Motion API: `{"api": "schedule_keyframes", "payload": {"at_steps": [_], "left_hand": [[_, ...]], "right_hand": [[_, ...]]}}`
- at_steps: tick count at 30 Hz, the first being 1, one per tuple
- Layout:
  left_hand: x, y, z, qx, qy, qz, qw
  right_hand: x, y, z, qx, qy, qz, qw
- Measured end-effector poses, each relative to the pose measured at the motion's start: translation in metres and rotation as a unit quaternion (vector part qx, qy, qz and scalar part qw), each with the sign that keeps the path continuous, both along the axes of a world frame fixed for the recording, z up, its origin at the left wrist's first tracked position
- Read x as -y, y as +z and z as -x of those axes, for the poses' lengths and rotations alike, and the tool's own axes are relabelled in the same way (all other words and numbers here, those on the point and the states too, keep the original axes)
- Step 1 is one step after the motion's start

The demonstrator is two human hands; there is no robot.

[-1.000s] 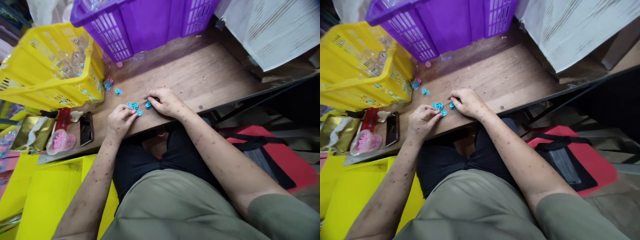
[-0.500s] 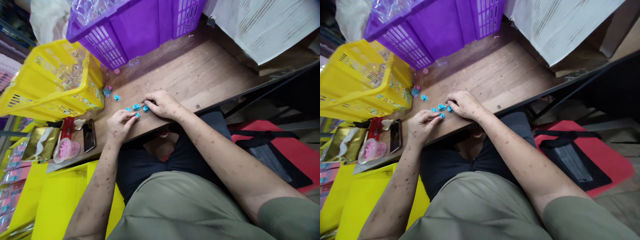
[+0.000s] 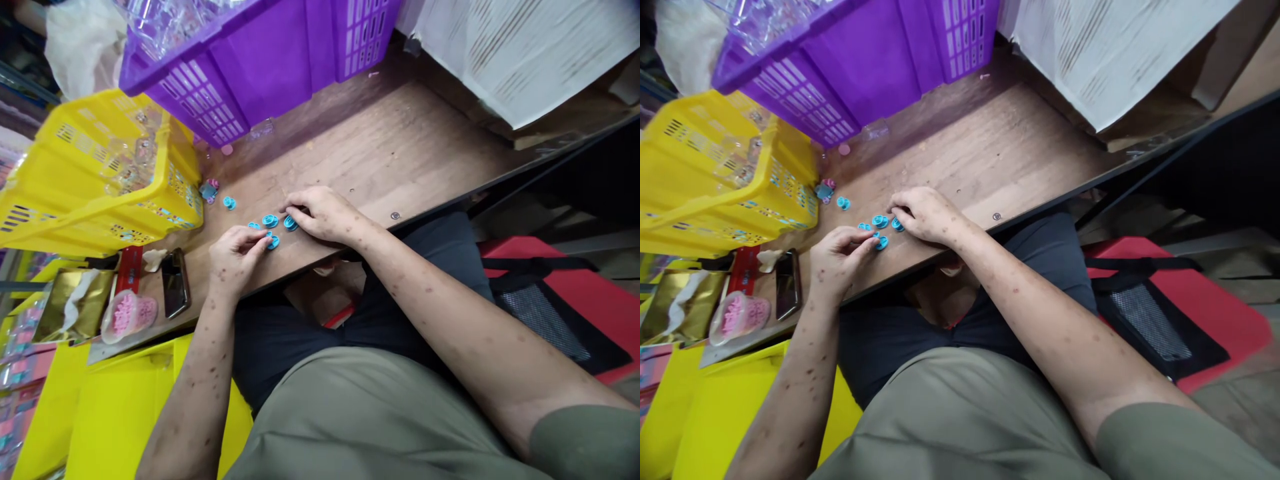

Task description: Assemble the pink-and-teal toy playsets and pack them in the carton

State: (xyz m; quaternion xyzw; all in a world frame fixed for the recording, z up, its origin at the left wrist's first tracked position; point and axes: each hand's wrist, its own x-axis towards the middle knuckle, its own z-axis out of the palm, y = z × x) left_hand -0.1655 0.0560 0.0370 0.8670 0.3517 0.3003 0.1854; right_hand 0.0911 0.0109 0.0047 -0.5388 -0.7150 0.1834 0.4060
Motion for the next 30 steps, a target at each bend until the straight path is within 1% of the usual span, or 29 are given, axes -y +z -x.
{"api": "schedule_keyframes", "payload": {"at_steps": [4,9,11,13,17,19,22,25,30], "left_hand": [[-0.0019,-0.0006,0.0009,-0.017,-0.019,0.003,1.000],[-0.0024,0.0001,0.0069,0.006,0.017,0.047,0.999],[-0.0019,-0.0004,0.0078,0.009,0.017,0.057,0.998],[-0.0015,-0.0008,0.0071,0.006,0.009,0.046,0.999],[-0.0011,0.0008,0.0039,-0.006,-0.016,-0.004,1.000],[-0.0008,0.0020,0.0033,-0.017,-0.019,-0.012,1.000],[-0.0002,0.0021,0.0044,-0.025,-0.010,0.004,1.000],[0.0008,0.0005,0.0064,-0.009,0.001,0.024,1.000],[0.0031,-0.0006,0.0071,-0.007,-0.005,0.033,0.999]], "right_hand": [[-0.0010,-0.0018,-0.0001,0.010,0.000,-0.003,1.000],[-0.0005,-0.0017,0.0002,0.015,-0.006,-0.001,1.000],[0.0000,-0.0015,0.0004,0.011,-0.006,-0.001,1.000],[0.0001,-0.0014,0.0004,0.009,-0.007,-0.001,1.000],[-0.0002,-0.0012,0.0003,0.012,-0.010,0.005,1.000],[-0.0002,-0.0007,0.0004,0.014,-0.008,0.009,1.000],[0.0001,0.0003,0.0008,0.016,-0.007,0.014,1.000],[0.0003,0.0007,0.0008,0.017,-0.009,0.018,1.000],[-0.0004,-0.0011,0.0000,0.013,-0.005,0.012,1.000]]}}
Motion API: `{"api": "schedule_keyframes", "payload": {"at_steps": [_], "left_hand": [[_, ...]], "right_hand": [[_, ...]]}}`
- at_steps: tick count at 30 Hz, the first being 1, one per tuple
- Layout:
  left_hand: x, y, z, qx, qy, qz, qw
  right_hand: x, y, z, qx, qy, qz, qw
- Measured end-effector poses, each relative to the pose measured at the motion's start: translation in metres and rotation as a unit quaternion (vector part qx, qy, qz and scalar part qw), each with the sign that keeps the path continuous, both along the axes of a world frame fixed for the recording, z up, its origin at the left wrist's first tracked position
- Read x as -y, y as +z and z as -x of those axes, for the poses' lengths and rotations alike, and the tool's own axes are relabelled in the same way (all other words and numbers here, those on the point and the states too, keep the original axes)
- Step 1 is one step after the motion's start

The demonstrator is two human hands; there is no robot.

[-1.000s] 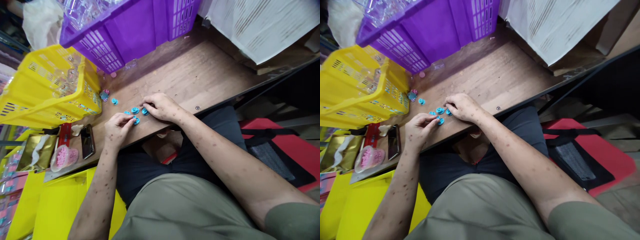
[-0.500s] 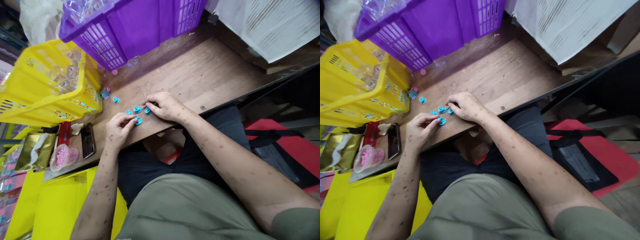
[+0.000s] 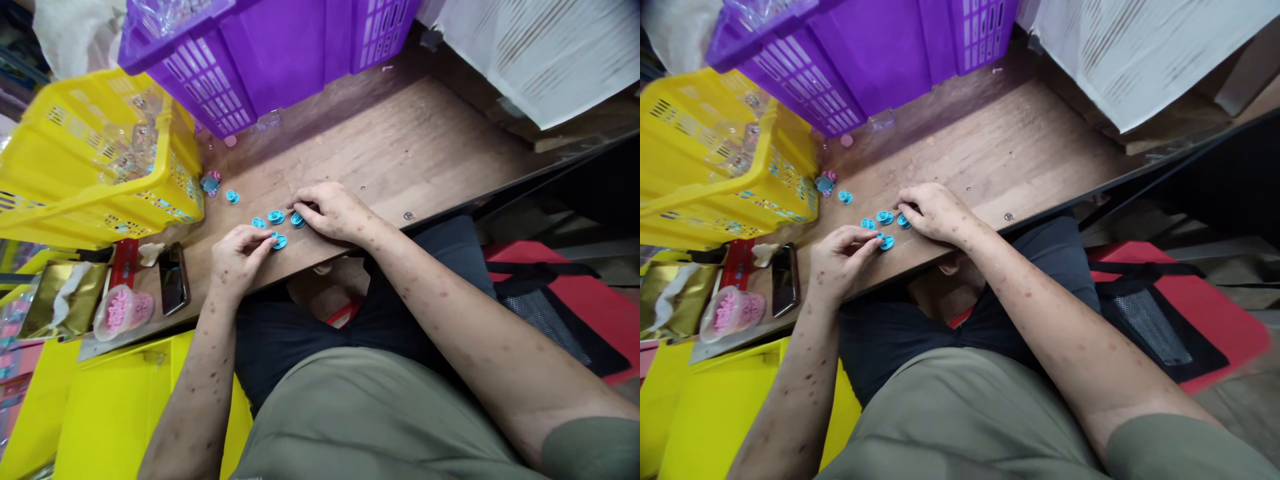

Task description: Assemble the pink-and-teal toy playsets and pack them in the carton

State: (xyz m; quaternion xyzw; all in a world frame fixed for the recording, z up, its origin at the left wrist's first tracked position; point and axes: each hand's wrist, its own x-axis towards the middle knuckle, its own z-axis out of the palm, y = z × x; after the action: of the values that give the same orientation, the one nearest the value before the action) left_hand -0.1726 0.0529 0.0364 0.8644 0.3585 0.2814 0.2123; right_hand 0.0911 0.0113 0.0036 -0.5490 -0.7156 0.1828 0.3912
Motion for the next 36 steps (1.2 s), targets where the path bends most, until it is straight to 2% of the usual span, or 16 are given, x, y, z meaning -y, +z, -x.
{"api": "schedule_keyframes", "payload": {"at_steps": [5,11,15,21,26,29,32,34,36], "left_hand": [[0.002,0.000,-0.003,-0.017,-0.007,-0.014,1.000],[0.004,0.002,-0.006,0.027,0.041,0.046,0.998],[0.002,0.001,-0.006,0.001,0.000,0.023,1.000],[-0.002,-0.008,-0.002,0.000,-0.093,-0.083,0.992],[-0.005,-0.015,0.001,-0.004,-0.115,-0.106,0.988],[-0.001,-0.014,0.000,-0.041,-0.104,-0.095,0.989],[0.006,-0.012,0.001,-0.041,-0.088,-0.077,0.992],[0.011,-0.011,0.006,0.008,-0.040,-0.062,0.997],[0.016,-0.010,0.014,0.084,0.054,-0.040,0.994]], "right_hand": [[0.000,-0.001,0.001,0.002,-0.004,-0.001,1.000],[0.001,0.001,0.002,0.010,-0.009,0.007,1.000],[0.000,0.001,0.001,0.007,-0.003,0.006,1.000],[-0.001,-0.002,0.000,0.000,0.003,-0.002,1.000],[-0.001,-0.003,0.000,-0.005,0.007,-0.003,1.000],[0.002,-0.002,-0.001,-0.013,0.013,-0.005,1.000],[0.013,0.002,0.004,-0.039,-0.012,-0.021,0.999],[0.023,0.005,0.017,-0.038,-0.034,-0.036,0.998],[0.030,0.006,0.037,-0.006,-0.033,-0.027,0.999]]}}
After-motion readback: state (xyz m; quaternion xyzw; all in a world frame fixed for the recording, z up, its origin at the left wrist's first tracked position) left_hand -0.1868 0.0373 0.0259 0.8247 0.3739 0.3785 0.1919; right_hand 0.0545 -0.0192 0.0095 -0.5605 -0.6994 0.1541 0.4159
